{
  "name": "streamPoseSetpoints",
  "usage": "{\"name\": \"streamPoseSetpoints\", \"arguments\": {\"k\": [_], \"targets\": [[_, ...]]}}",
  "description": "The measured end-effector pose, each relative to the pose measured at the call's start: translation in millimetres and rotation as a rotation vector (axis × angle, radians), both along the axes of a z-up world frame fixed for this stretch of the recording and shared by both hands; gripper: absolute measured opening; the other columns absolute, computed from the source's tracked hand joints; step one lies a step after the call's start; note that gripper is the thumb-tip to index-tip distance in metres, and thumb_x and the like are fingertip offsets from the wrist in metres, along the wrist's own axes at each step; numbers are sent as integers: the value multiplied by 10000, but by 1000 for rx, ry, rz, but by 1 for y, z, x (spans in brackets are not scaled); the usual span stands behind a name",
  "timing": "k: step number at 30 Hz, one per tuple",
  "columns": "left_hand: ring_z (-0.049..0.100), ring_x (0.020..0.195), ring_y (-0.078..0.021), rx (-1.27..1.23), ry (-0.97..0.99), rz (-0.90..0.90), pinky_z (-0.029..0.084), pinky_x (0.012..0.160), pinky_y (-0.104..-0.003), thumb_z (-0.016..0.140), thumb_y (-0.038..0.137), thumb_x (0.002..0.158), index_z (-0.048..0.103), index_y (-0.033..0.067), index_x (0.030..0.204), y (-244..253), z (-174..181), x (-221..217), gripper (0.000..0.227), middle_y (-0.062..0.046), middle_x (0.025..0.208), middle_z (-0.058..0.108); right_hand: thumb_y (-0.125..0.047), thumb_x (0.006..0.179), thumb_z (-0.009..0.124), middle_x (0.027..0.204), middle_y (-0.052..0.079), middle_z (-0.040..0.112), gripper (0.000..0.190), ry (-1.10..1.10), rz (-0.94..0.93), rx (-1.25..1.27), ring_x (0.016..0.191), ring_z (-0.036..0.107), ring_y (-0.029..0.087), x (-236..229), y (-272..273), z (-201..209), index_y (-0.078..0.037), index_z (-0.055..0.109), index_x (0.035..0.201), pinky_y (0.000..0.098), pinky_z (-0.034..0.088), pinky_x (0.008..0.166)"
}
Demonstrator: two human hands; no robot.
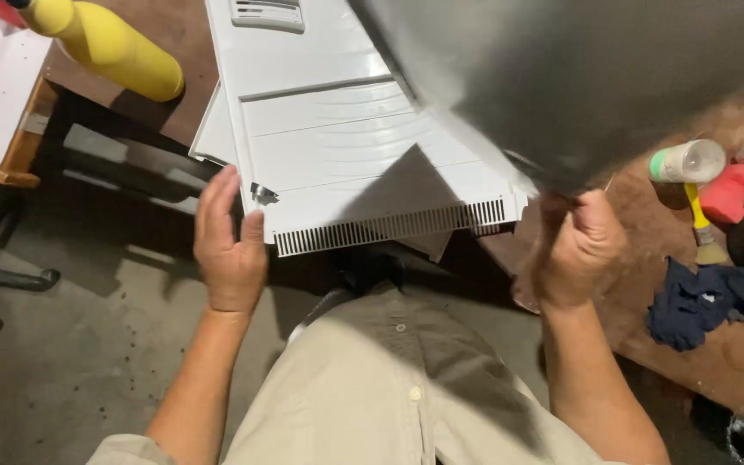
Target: The person wipes a white plastic appliance part with a blue cloth, cleaning both sides. They then place a rectangular metal sheet onto the plastic part and press it down, followed by placing a white foam pad on top.
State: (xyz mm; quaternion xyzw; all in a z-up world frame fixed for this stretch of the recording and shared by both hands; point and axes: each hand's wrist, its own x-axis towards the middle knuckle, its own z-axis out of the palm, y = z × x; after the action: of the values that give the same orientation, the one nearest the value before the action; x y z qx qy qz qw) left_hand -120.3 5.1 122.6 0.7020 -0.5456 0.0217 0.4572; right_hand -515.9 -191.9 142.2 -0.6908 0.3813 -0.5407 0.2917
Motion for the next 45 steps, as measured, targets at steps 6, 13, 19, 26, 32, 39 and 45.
{"name": "streamPoseSetpoints", "arguments": {"k": [6,13,19,26,32,39,45], "targets": [[684,1506,-383,475,-163,-33,506,1272,-593,815,319,1140,721,101,1608,6,-75,7,524,-144,1595,758,71,1117,772,1000,47,620,340,-495,142,729,939,691,255,-5,33,-27,-144,535,1001,484,653,829],[777,1237,-276,655,-538,-206,550,1001,-482,849,297,1073,897,266,1181,-12,-154,95,122,19,1158,827,-46,1082,788,1225,164,892,321,-777,118,1139,1078,887,409,-13,88,-247,-149,765,1386,661,752,912],[739,1053,-226,676,-402,-307,561,866,-399,814,170,1052,844,253,1067,-25,-147,127,90,56,1033,740,-96,1066,816,1311,143,881,371,-864,17,1241,1117,876,415,66,130,-262,-192,763,1420,691,741,956],[770,1274,-341,719,144,-365,662,1052,-508,682,112,1154,830,186,1433,-18,-128,163,325,-73,1346,787,-120,1063,829,1344,170,877,390,-941,-100,1311,1154,869,438,145,166,-276,-203,774,1440,695,730,1008],[780,1319,-311,722,251,-388,669,1083,-478,690,129,1140,833,259,1452,-19,-139,180,367,-18,1398,774,-178,1092,833,1374,156,876,372,-1010,-143,1317,1188,869,417,174,180,-323,-223,776,1457,689,714,1056],[791,1301,-282,740,339,-421,671,1103,-449,698,111,1111,849,259,1386,-15,-134,180,347,10,1365,780,-292,1147,818,1276,211,868,315,-732,-295,1393,1166,867,425,208,154,-285,-92,690,1354,645,694,1067],[797,1305,-294,725,306,-460,680,1093,-458,706,109,1096,842,241,1375,-8,-132,179,337,2,1371,780,-724,1133,691,817,260,864,773,365,-202,1487,688,886,356,247,105,-88,19,847,987,471,740,627]]}}
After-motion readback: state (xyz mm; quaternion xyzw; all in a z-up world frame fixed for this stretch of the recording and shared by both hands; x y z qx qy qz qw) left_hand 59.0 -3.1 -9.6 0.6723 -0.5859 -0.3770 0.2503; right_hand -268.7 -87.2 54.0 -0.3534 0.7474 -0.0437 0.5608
